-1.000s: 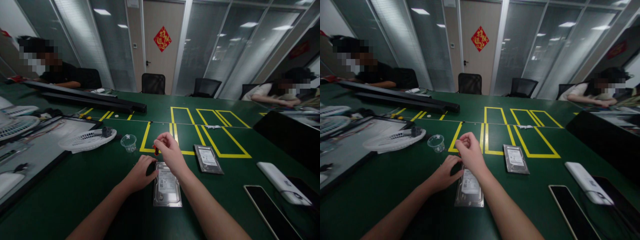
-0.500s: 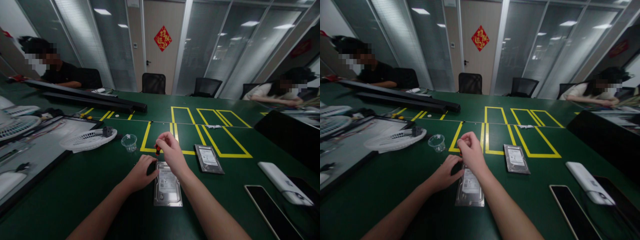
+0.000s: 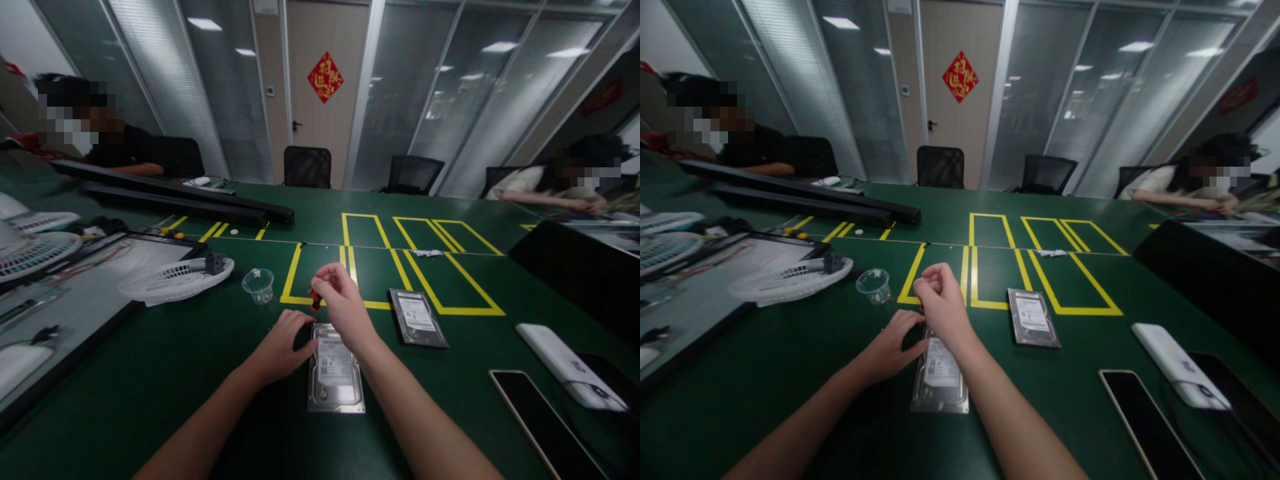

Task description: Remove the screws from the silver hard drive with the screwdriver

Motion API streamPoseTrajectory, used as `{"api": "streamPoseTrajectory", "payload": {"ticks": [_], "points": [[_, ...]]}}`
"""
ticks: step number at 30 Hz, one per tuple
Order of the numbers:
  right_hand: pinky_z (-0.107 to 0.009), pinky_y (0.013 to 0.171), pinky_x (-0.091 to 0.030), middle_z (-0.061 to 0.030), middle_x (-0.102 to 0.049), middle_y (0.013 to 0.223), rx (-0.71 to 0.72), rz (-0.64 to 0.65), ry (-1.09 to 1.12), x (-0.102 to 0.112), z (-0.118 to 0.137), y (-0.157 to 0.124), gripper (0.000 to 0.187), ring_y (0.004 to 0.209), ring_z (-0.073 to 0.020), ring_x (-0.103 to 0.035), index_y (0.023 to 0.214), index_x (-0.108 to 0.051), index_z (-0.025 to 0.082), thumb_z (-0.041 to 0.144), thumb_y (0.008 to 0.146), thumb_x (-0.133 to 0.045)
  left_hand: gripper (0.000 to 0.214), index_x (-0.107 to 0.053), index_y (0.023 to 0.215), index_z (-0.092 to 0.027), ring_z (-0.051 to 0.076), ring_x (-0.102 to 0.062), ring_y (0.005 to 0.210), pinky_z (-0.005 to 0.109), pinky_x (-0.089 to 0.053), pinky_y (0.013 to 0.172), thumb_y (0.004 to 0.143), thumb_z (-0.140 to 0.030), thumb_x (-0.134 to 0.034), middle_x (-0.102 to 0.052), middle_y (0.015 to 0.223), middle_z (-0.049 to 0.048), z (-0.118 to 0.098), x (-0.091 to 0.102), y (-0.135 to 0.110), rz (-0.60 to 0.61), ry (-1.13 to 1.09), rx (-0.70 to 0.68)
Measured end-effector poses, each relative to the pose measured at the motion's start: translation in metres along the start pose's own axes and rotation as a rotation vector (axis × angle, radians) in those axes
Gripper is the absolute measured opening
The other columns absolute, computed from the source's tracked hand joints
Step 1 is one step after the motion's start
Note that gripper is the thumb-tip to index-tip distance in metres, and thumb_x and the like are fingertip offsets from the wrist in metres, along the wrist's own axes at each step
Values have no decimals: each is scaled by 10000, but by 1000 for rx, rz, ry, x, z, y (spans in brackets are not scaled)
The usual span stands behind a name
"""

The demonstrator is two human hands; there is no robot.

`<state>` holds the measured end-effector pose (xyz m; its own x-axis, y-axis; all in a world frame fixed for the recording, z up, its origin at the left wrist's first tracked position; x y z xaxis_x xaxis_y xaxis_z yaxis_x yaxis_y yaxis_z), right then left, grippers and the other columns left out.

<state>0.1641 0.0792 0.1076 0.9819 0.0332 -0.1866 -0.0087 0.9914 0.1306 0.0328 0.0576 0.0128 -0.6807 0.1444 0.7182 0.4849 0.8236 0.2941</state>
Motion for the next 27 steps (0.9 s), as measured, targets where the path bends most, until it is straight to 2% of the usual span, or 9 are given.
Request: {"api": "streamPoseTrajectory", "payload": {"ticks": [10,16,22,27], "points": [[-326,694,-472,24,-656,733,12,68,-20,-5,2,-1,121,738,-180,-605,904,-591,243,352,891,-642,263,-658,1171,-219,311,-613,1135,485,-543,1012,917,-256,-717,-706,1153,98,-1,1,0,-18,3,-10],[-324,704,-483,40,-604,764,-1,33,4,-3,0,0,188,764,-180,-659,916,-558,239,346,849,-698,262,-659,1169,-207,307,-612,1149,482,-544,1017,917,-255,-715,-703,1168,101,1,0,0,-4,4,11],[-307,640,-444,39,-618,721,0,57,-23,-4,1,-1,147,677,-162,-567,890,-567,245,351,863,-665,235,-669,1138,-214,303,-619,1125,488,-545,1012,913,-260,-720,-714,1153,100,-1,0,1,-16,5,0],[-314,667,-450,30,-620,726,23,69,-37,-5,4,-2,134,721,-173,-582,900,-591,245,365,888,-649,247,-664,1152,-212,309,-617,1132,486,-547,1004,915,-259,-718,-710,1160,101,-1,1,1,-12,5,7]]}}
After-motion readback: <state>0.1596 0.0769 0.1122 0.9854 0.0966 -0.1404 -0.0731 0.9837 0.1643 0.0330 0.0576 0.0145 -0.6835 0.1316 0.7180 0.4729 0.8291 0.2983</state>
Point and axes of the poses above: each hand's wrist, its own y-axis towards the middle knuckle, its own x-axis out of the back of the hand, z = x × y, the point moved 7 cm from there along y, towards the middle knuckle
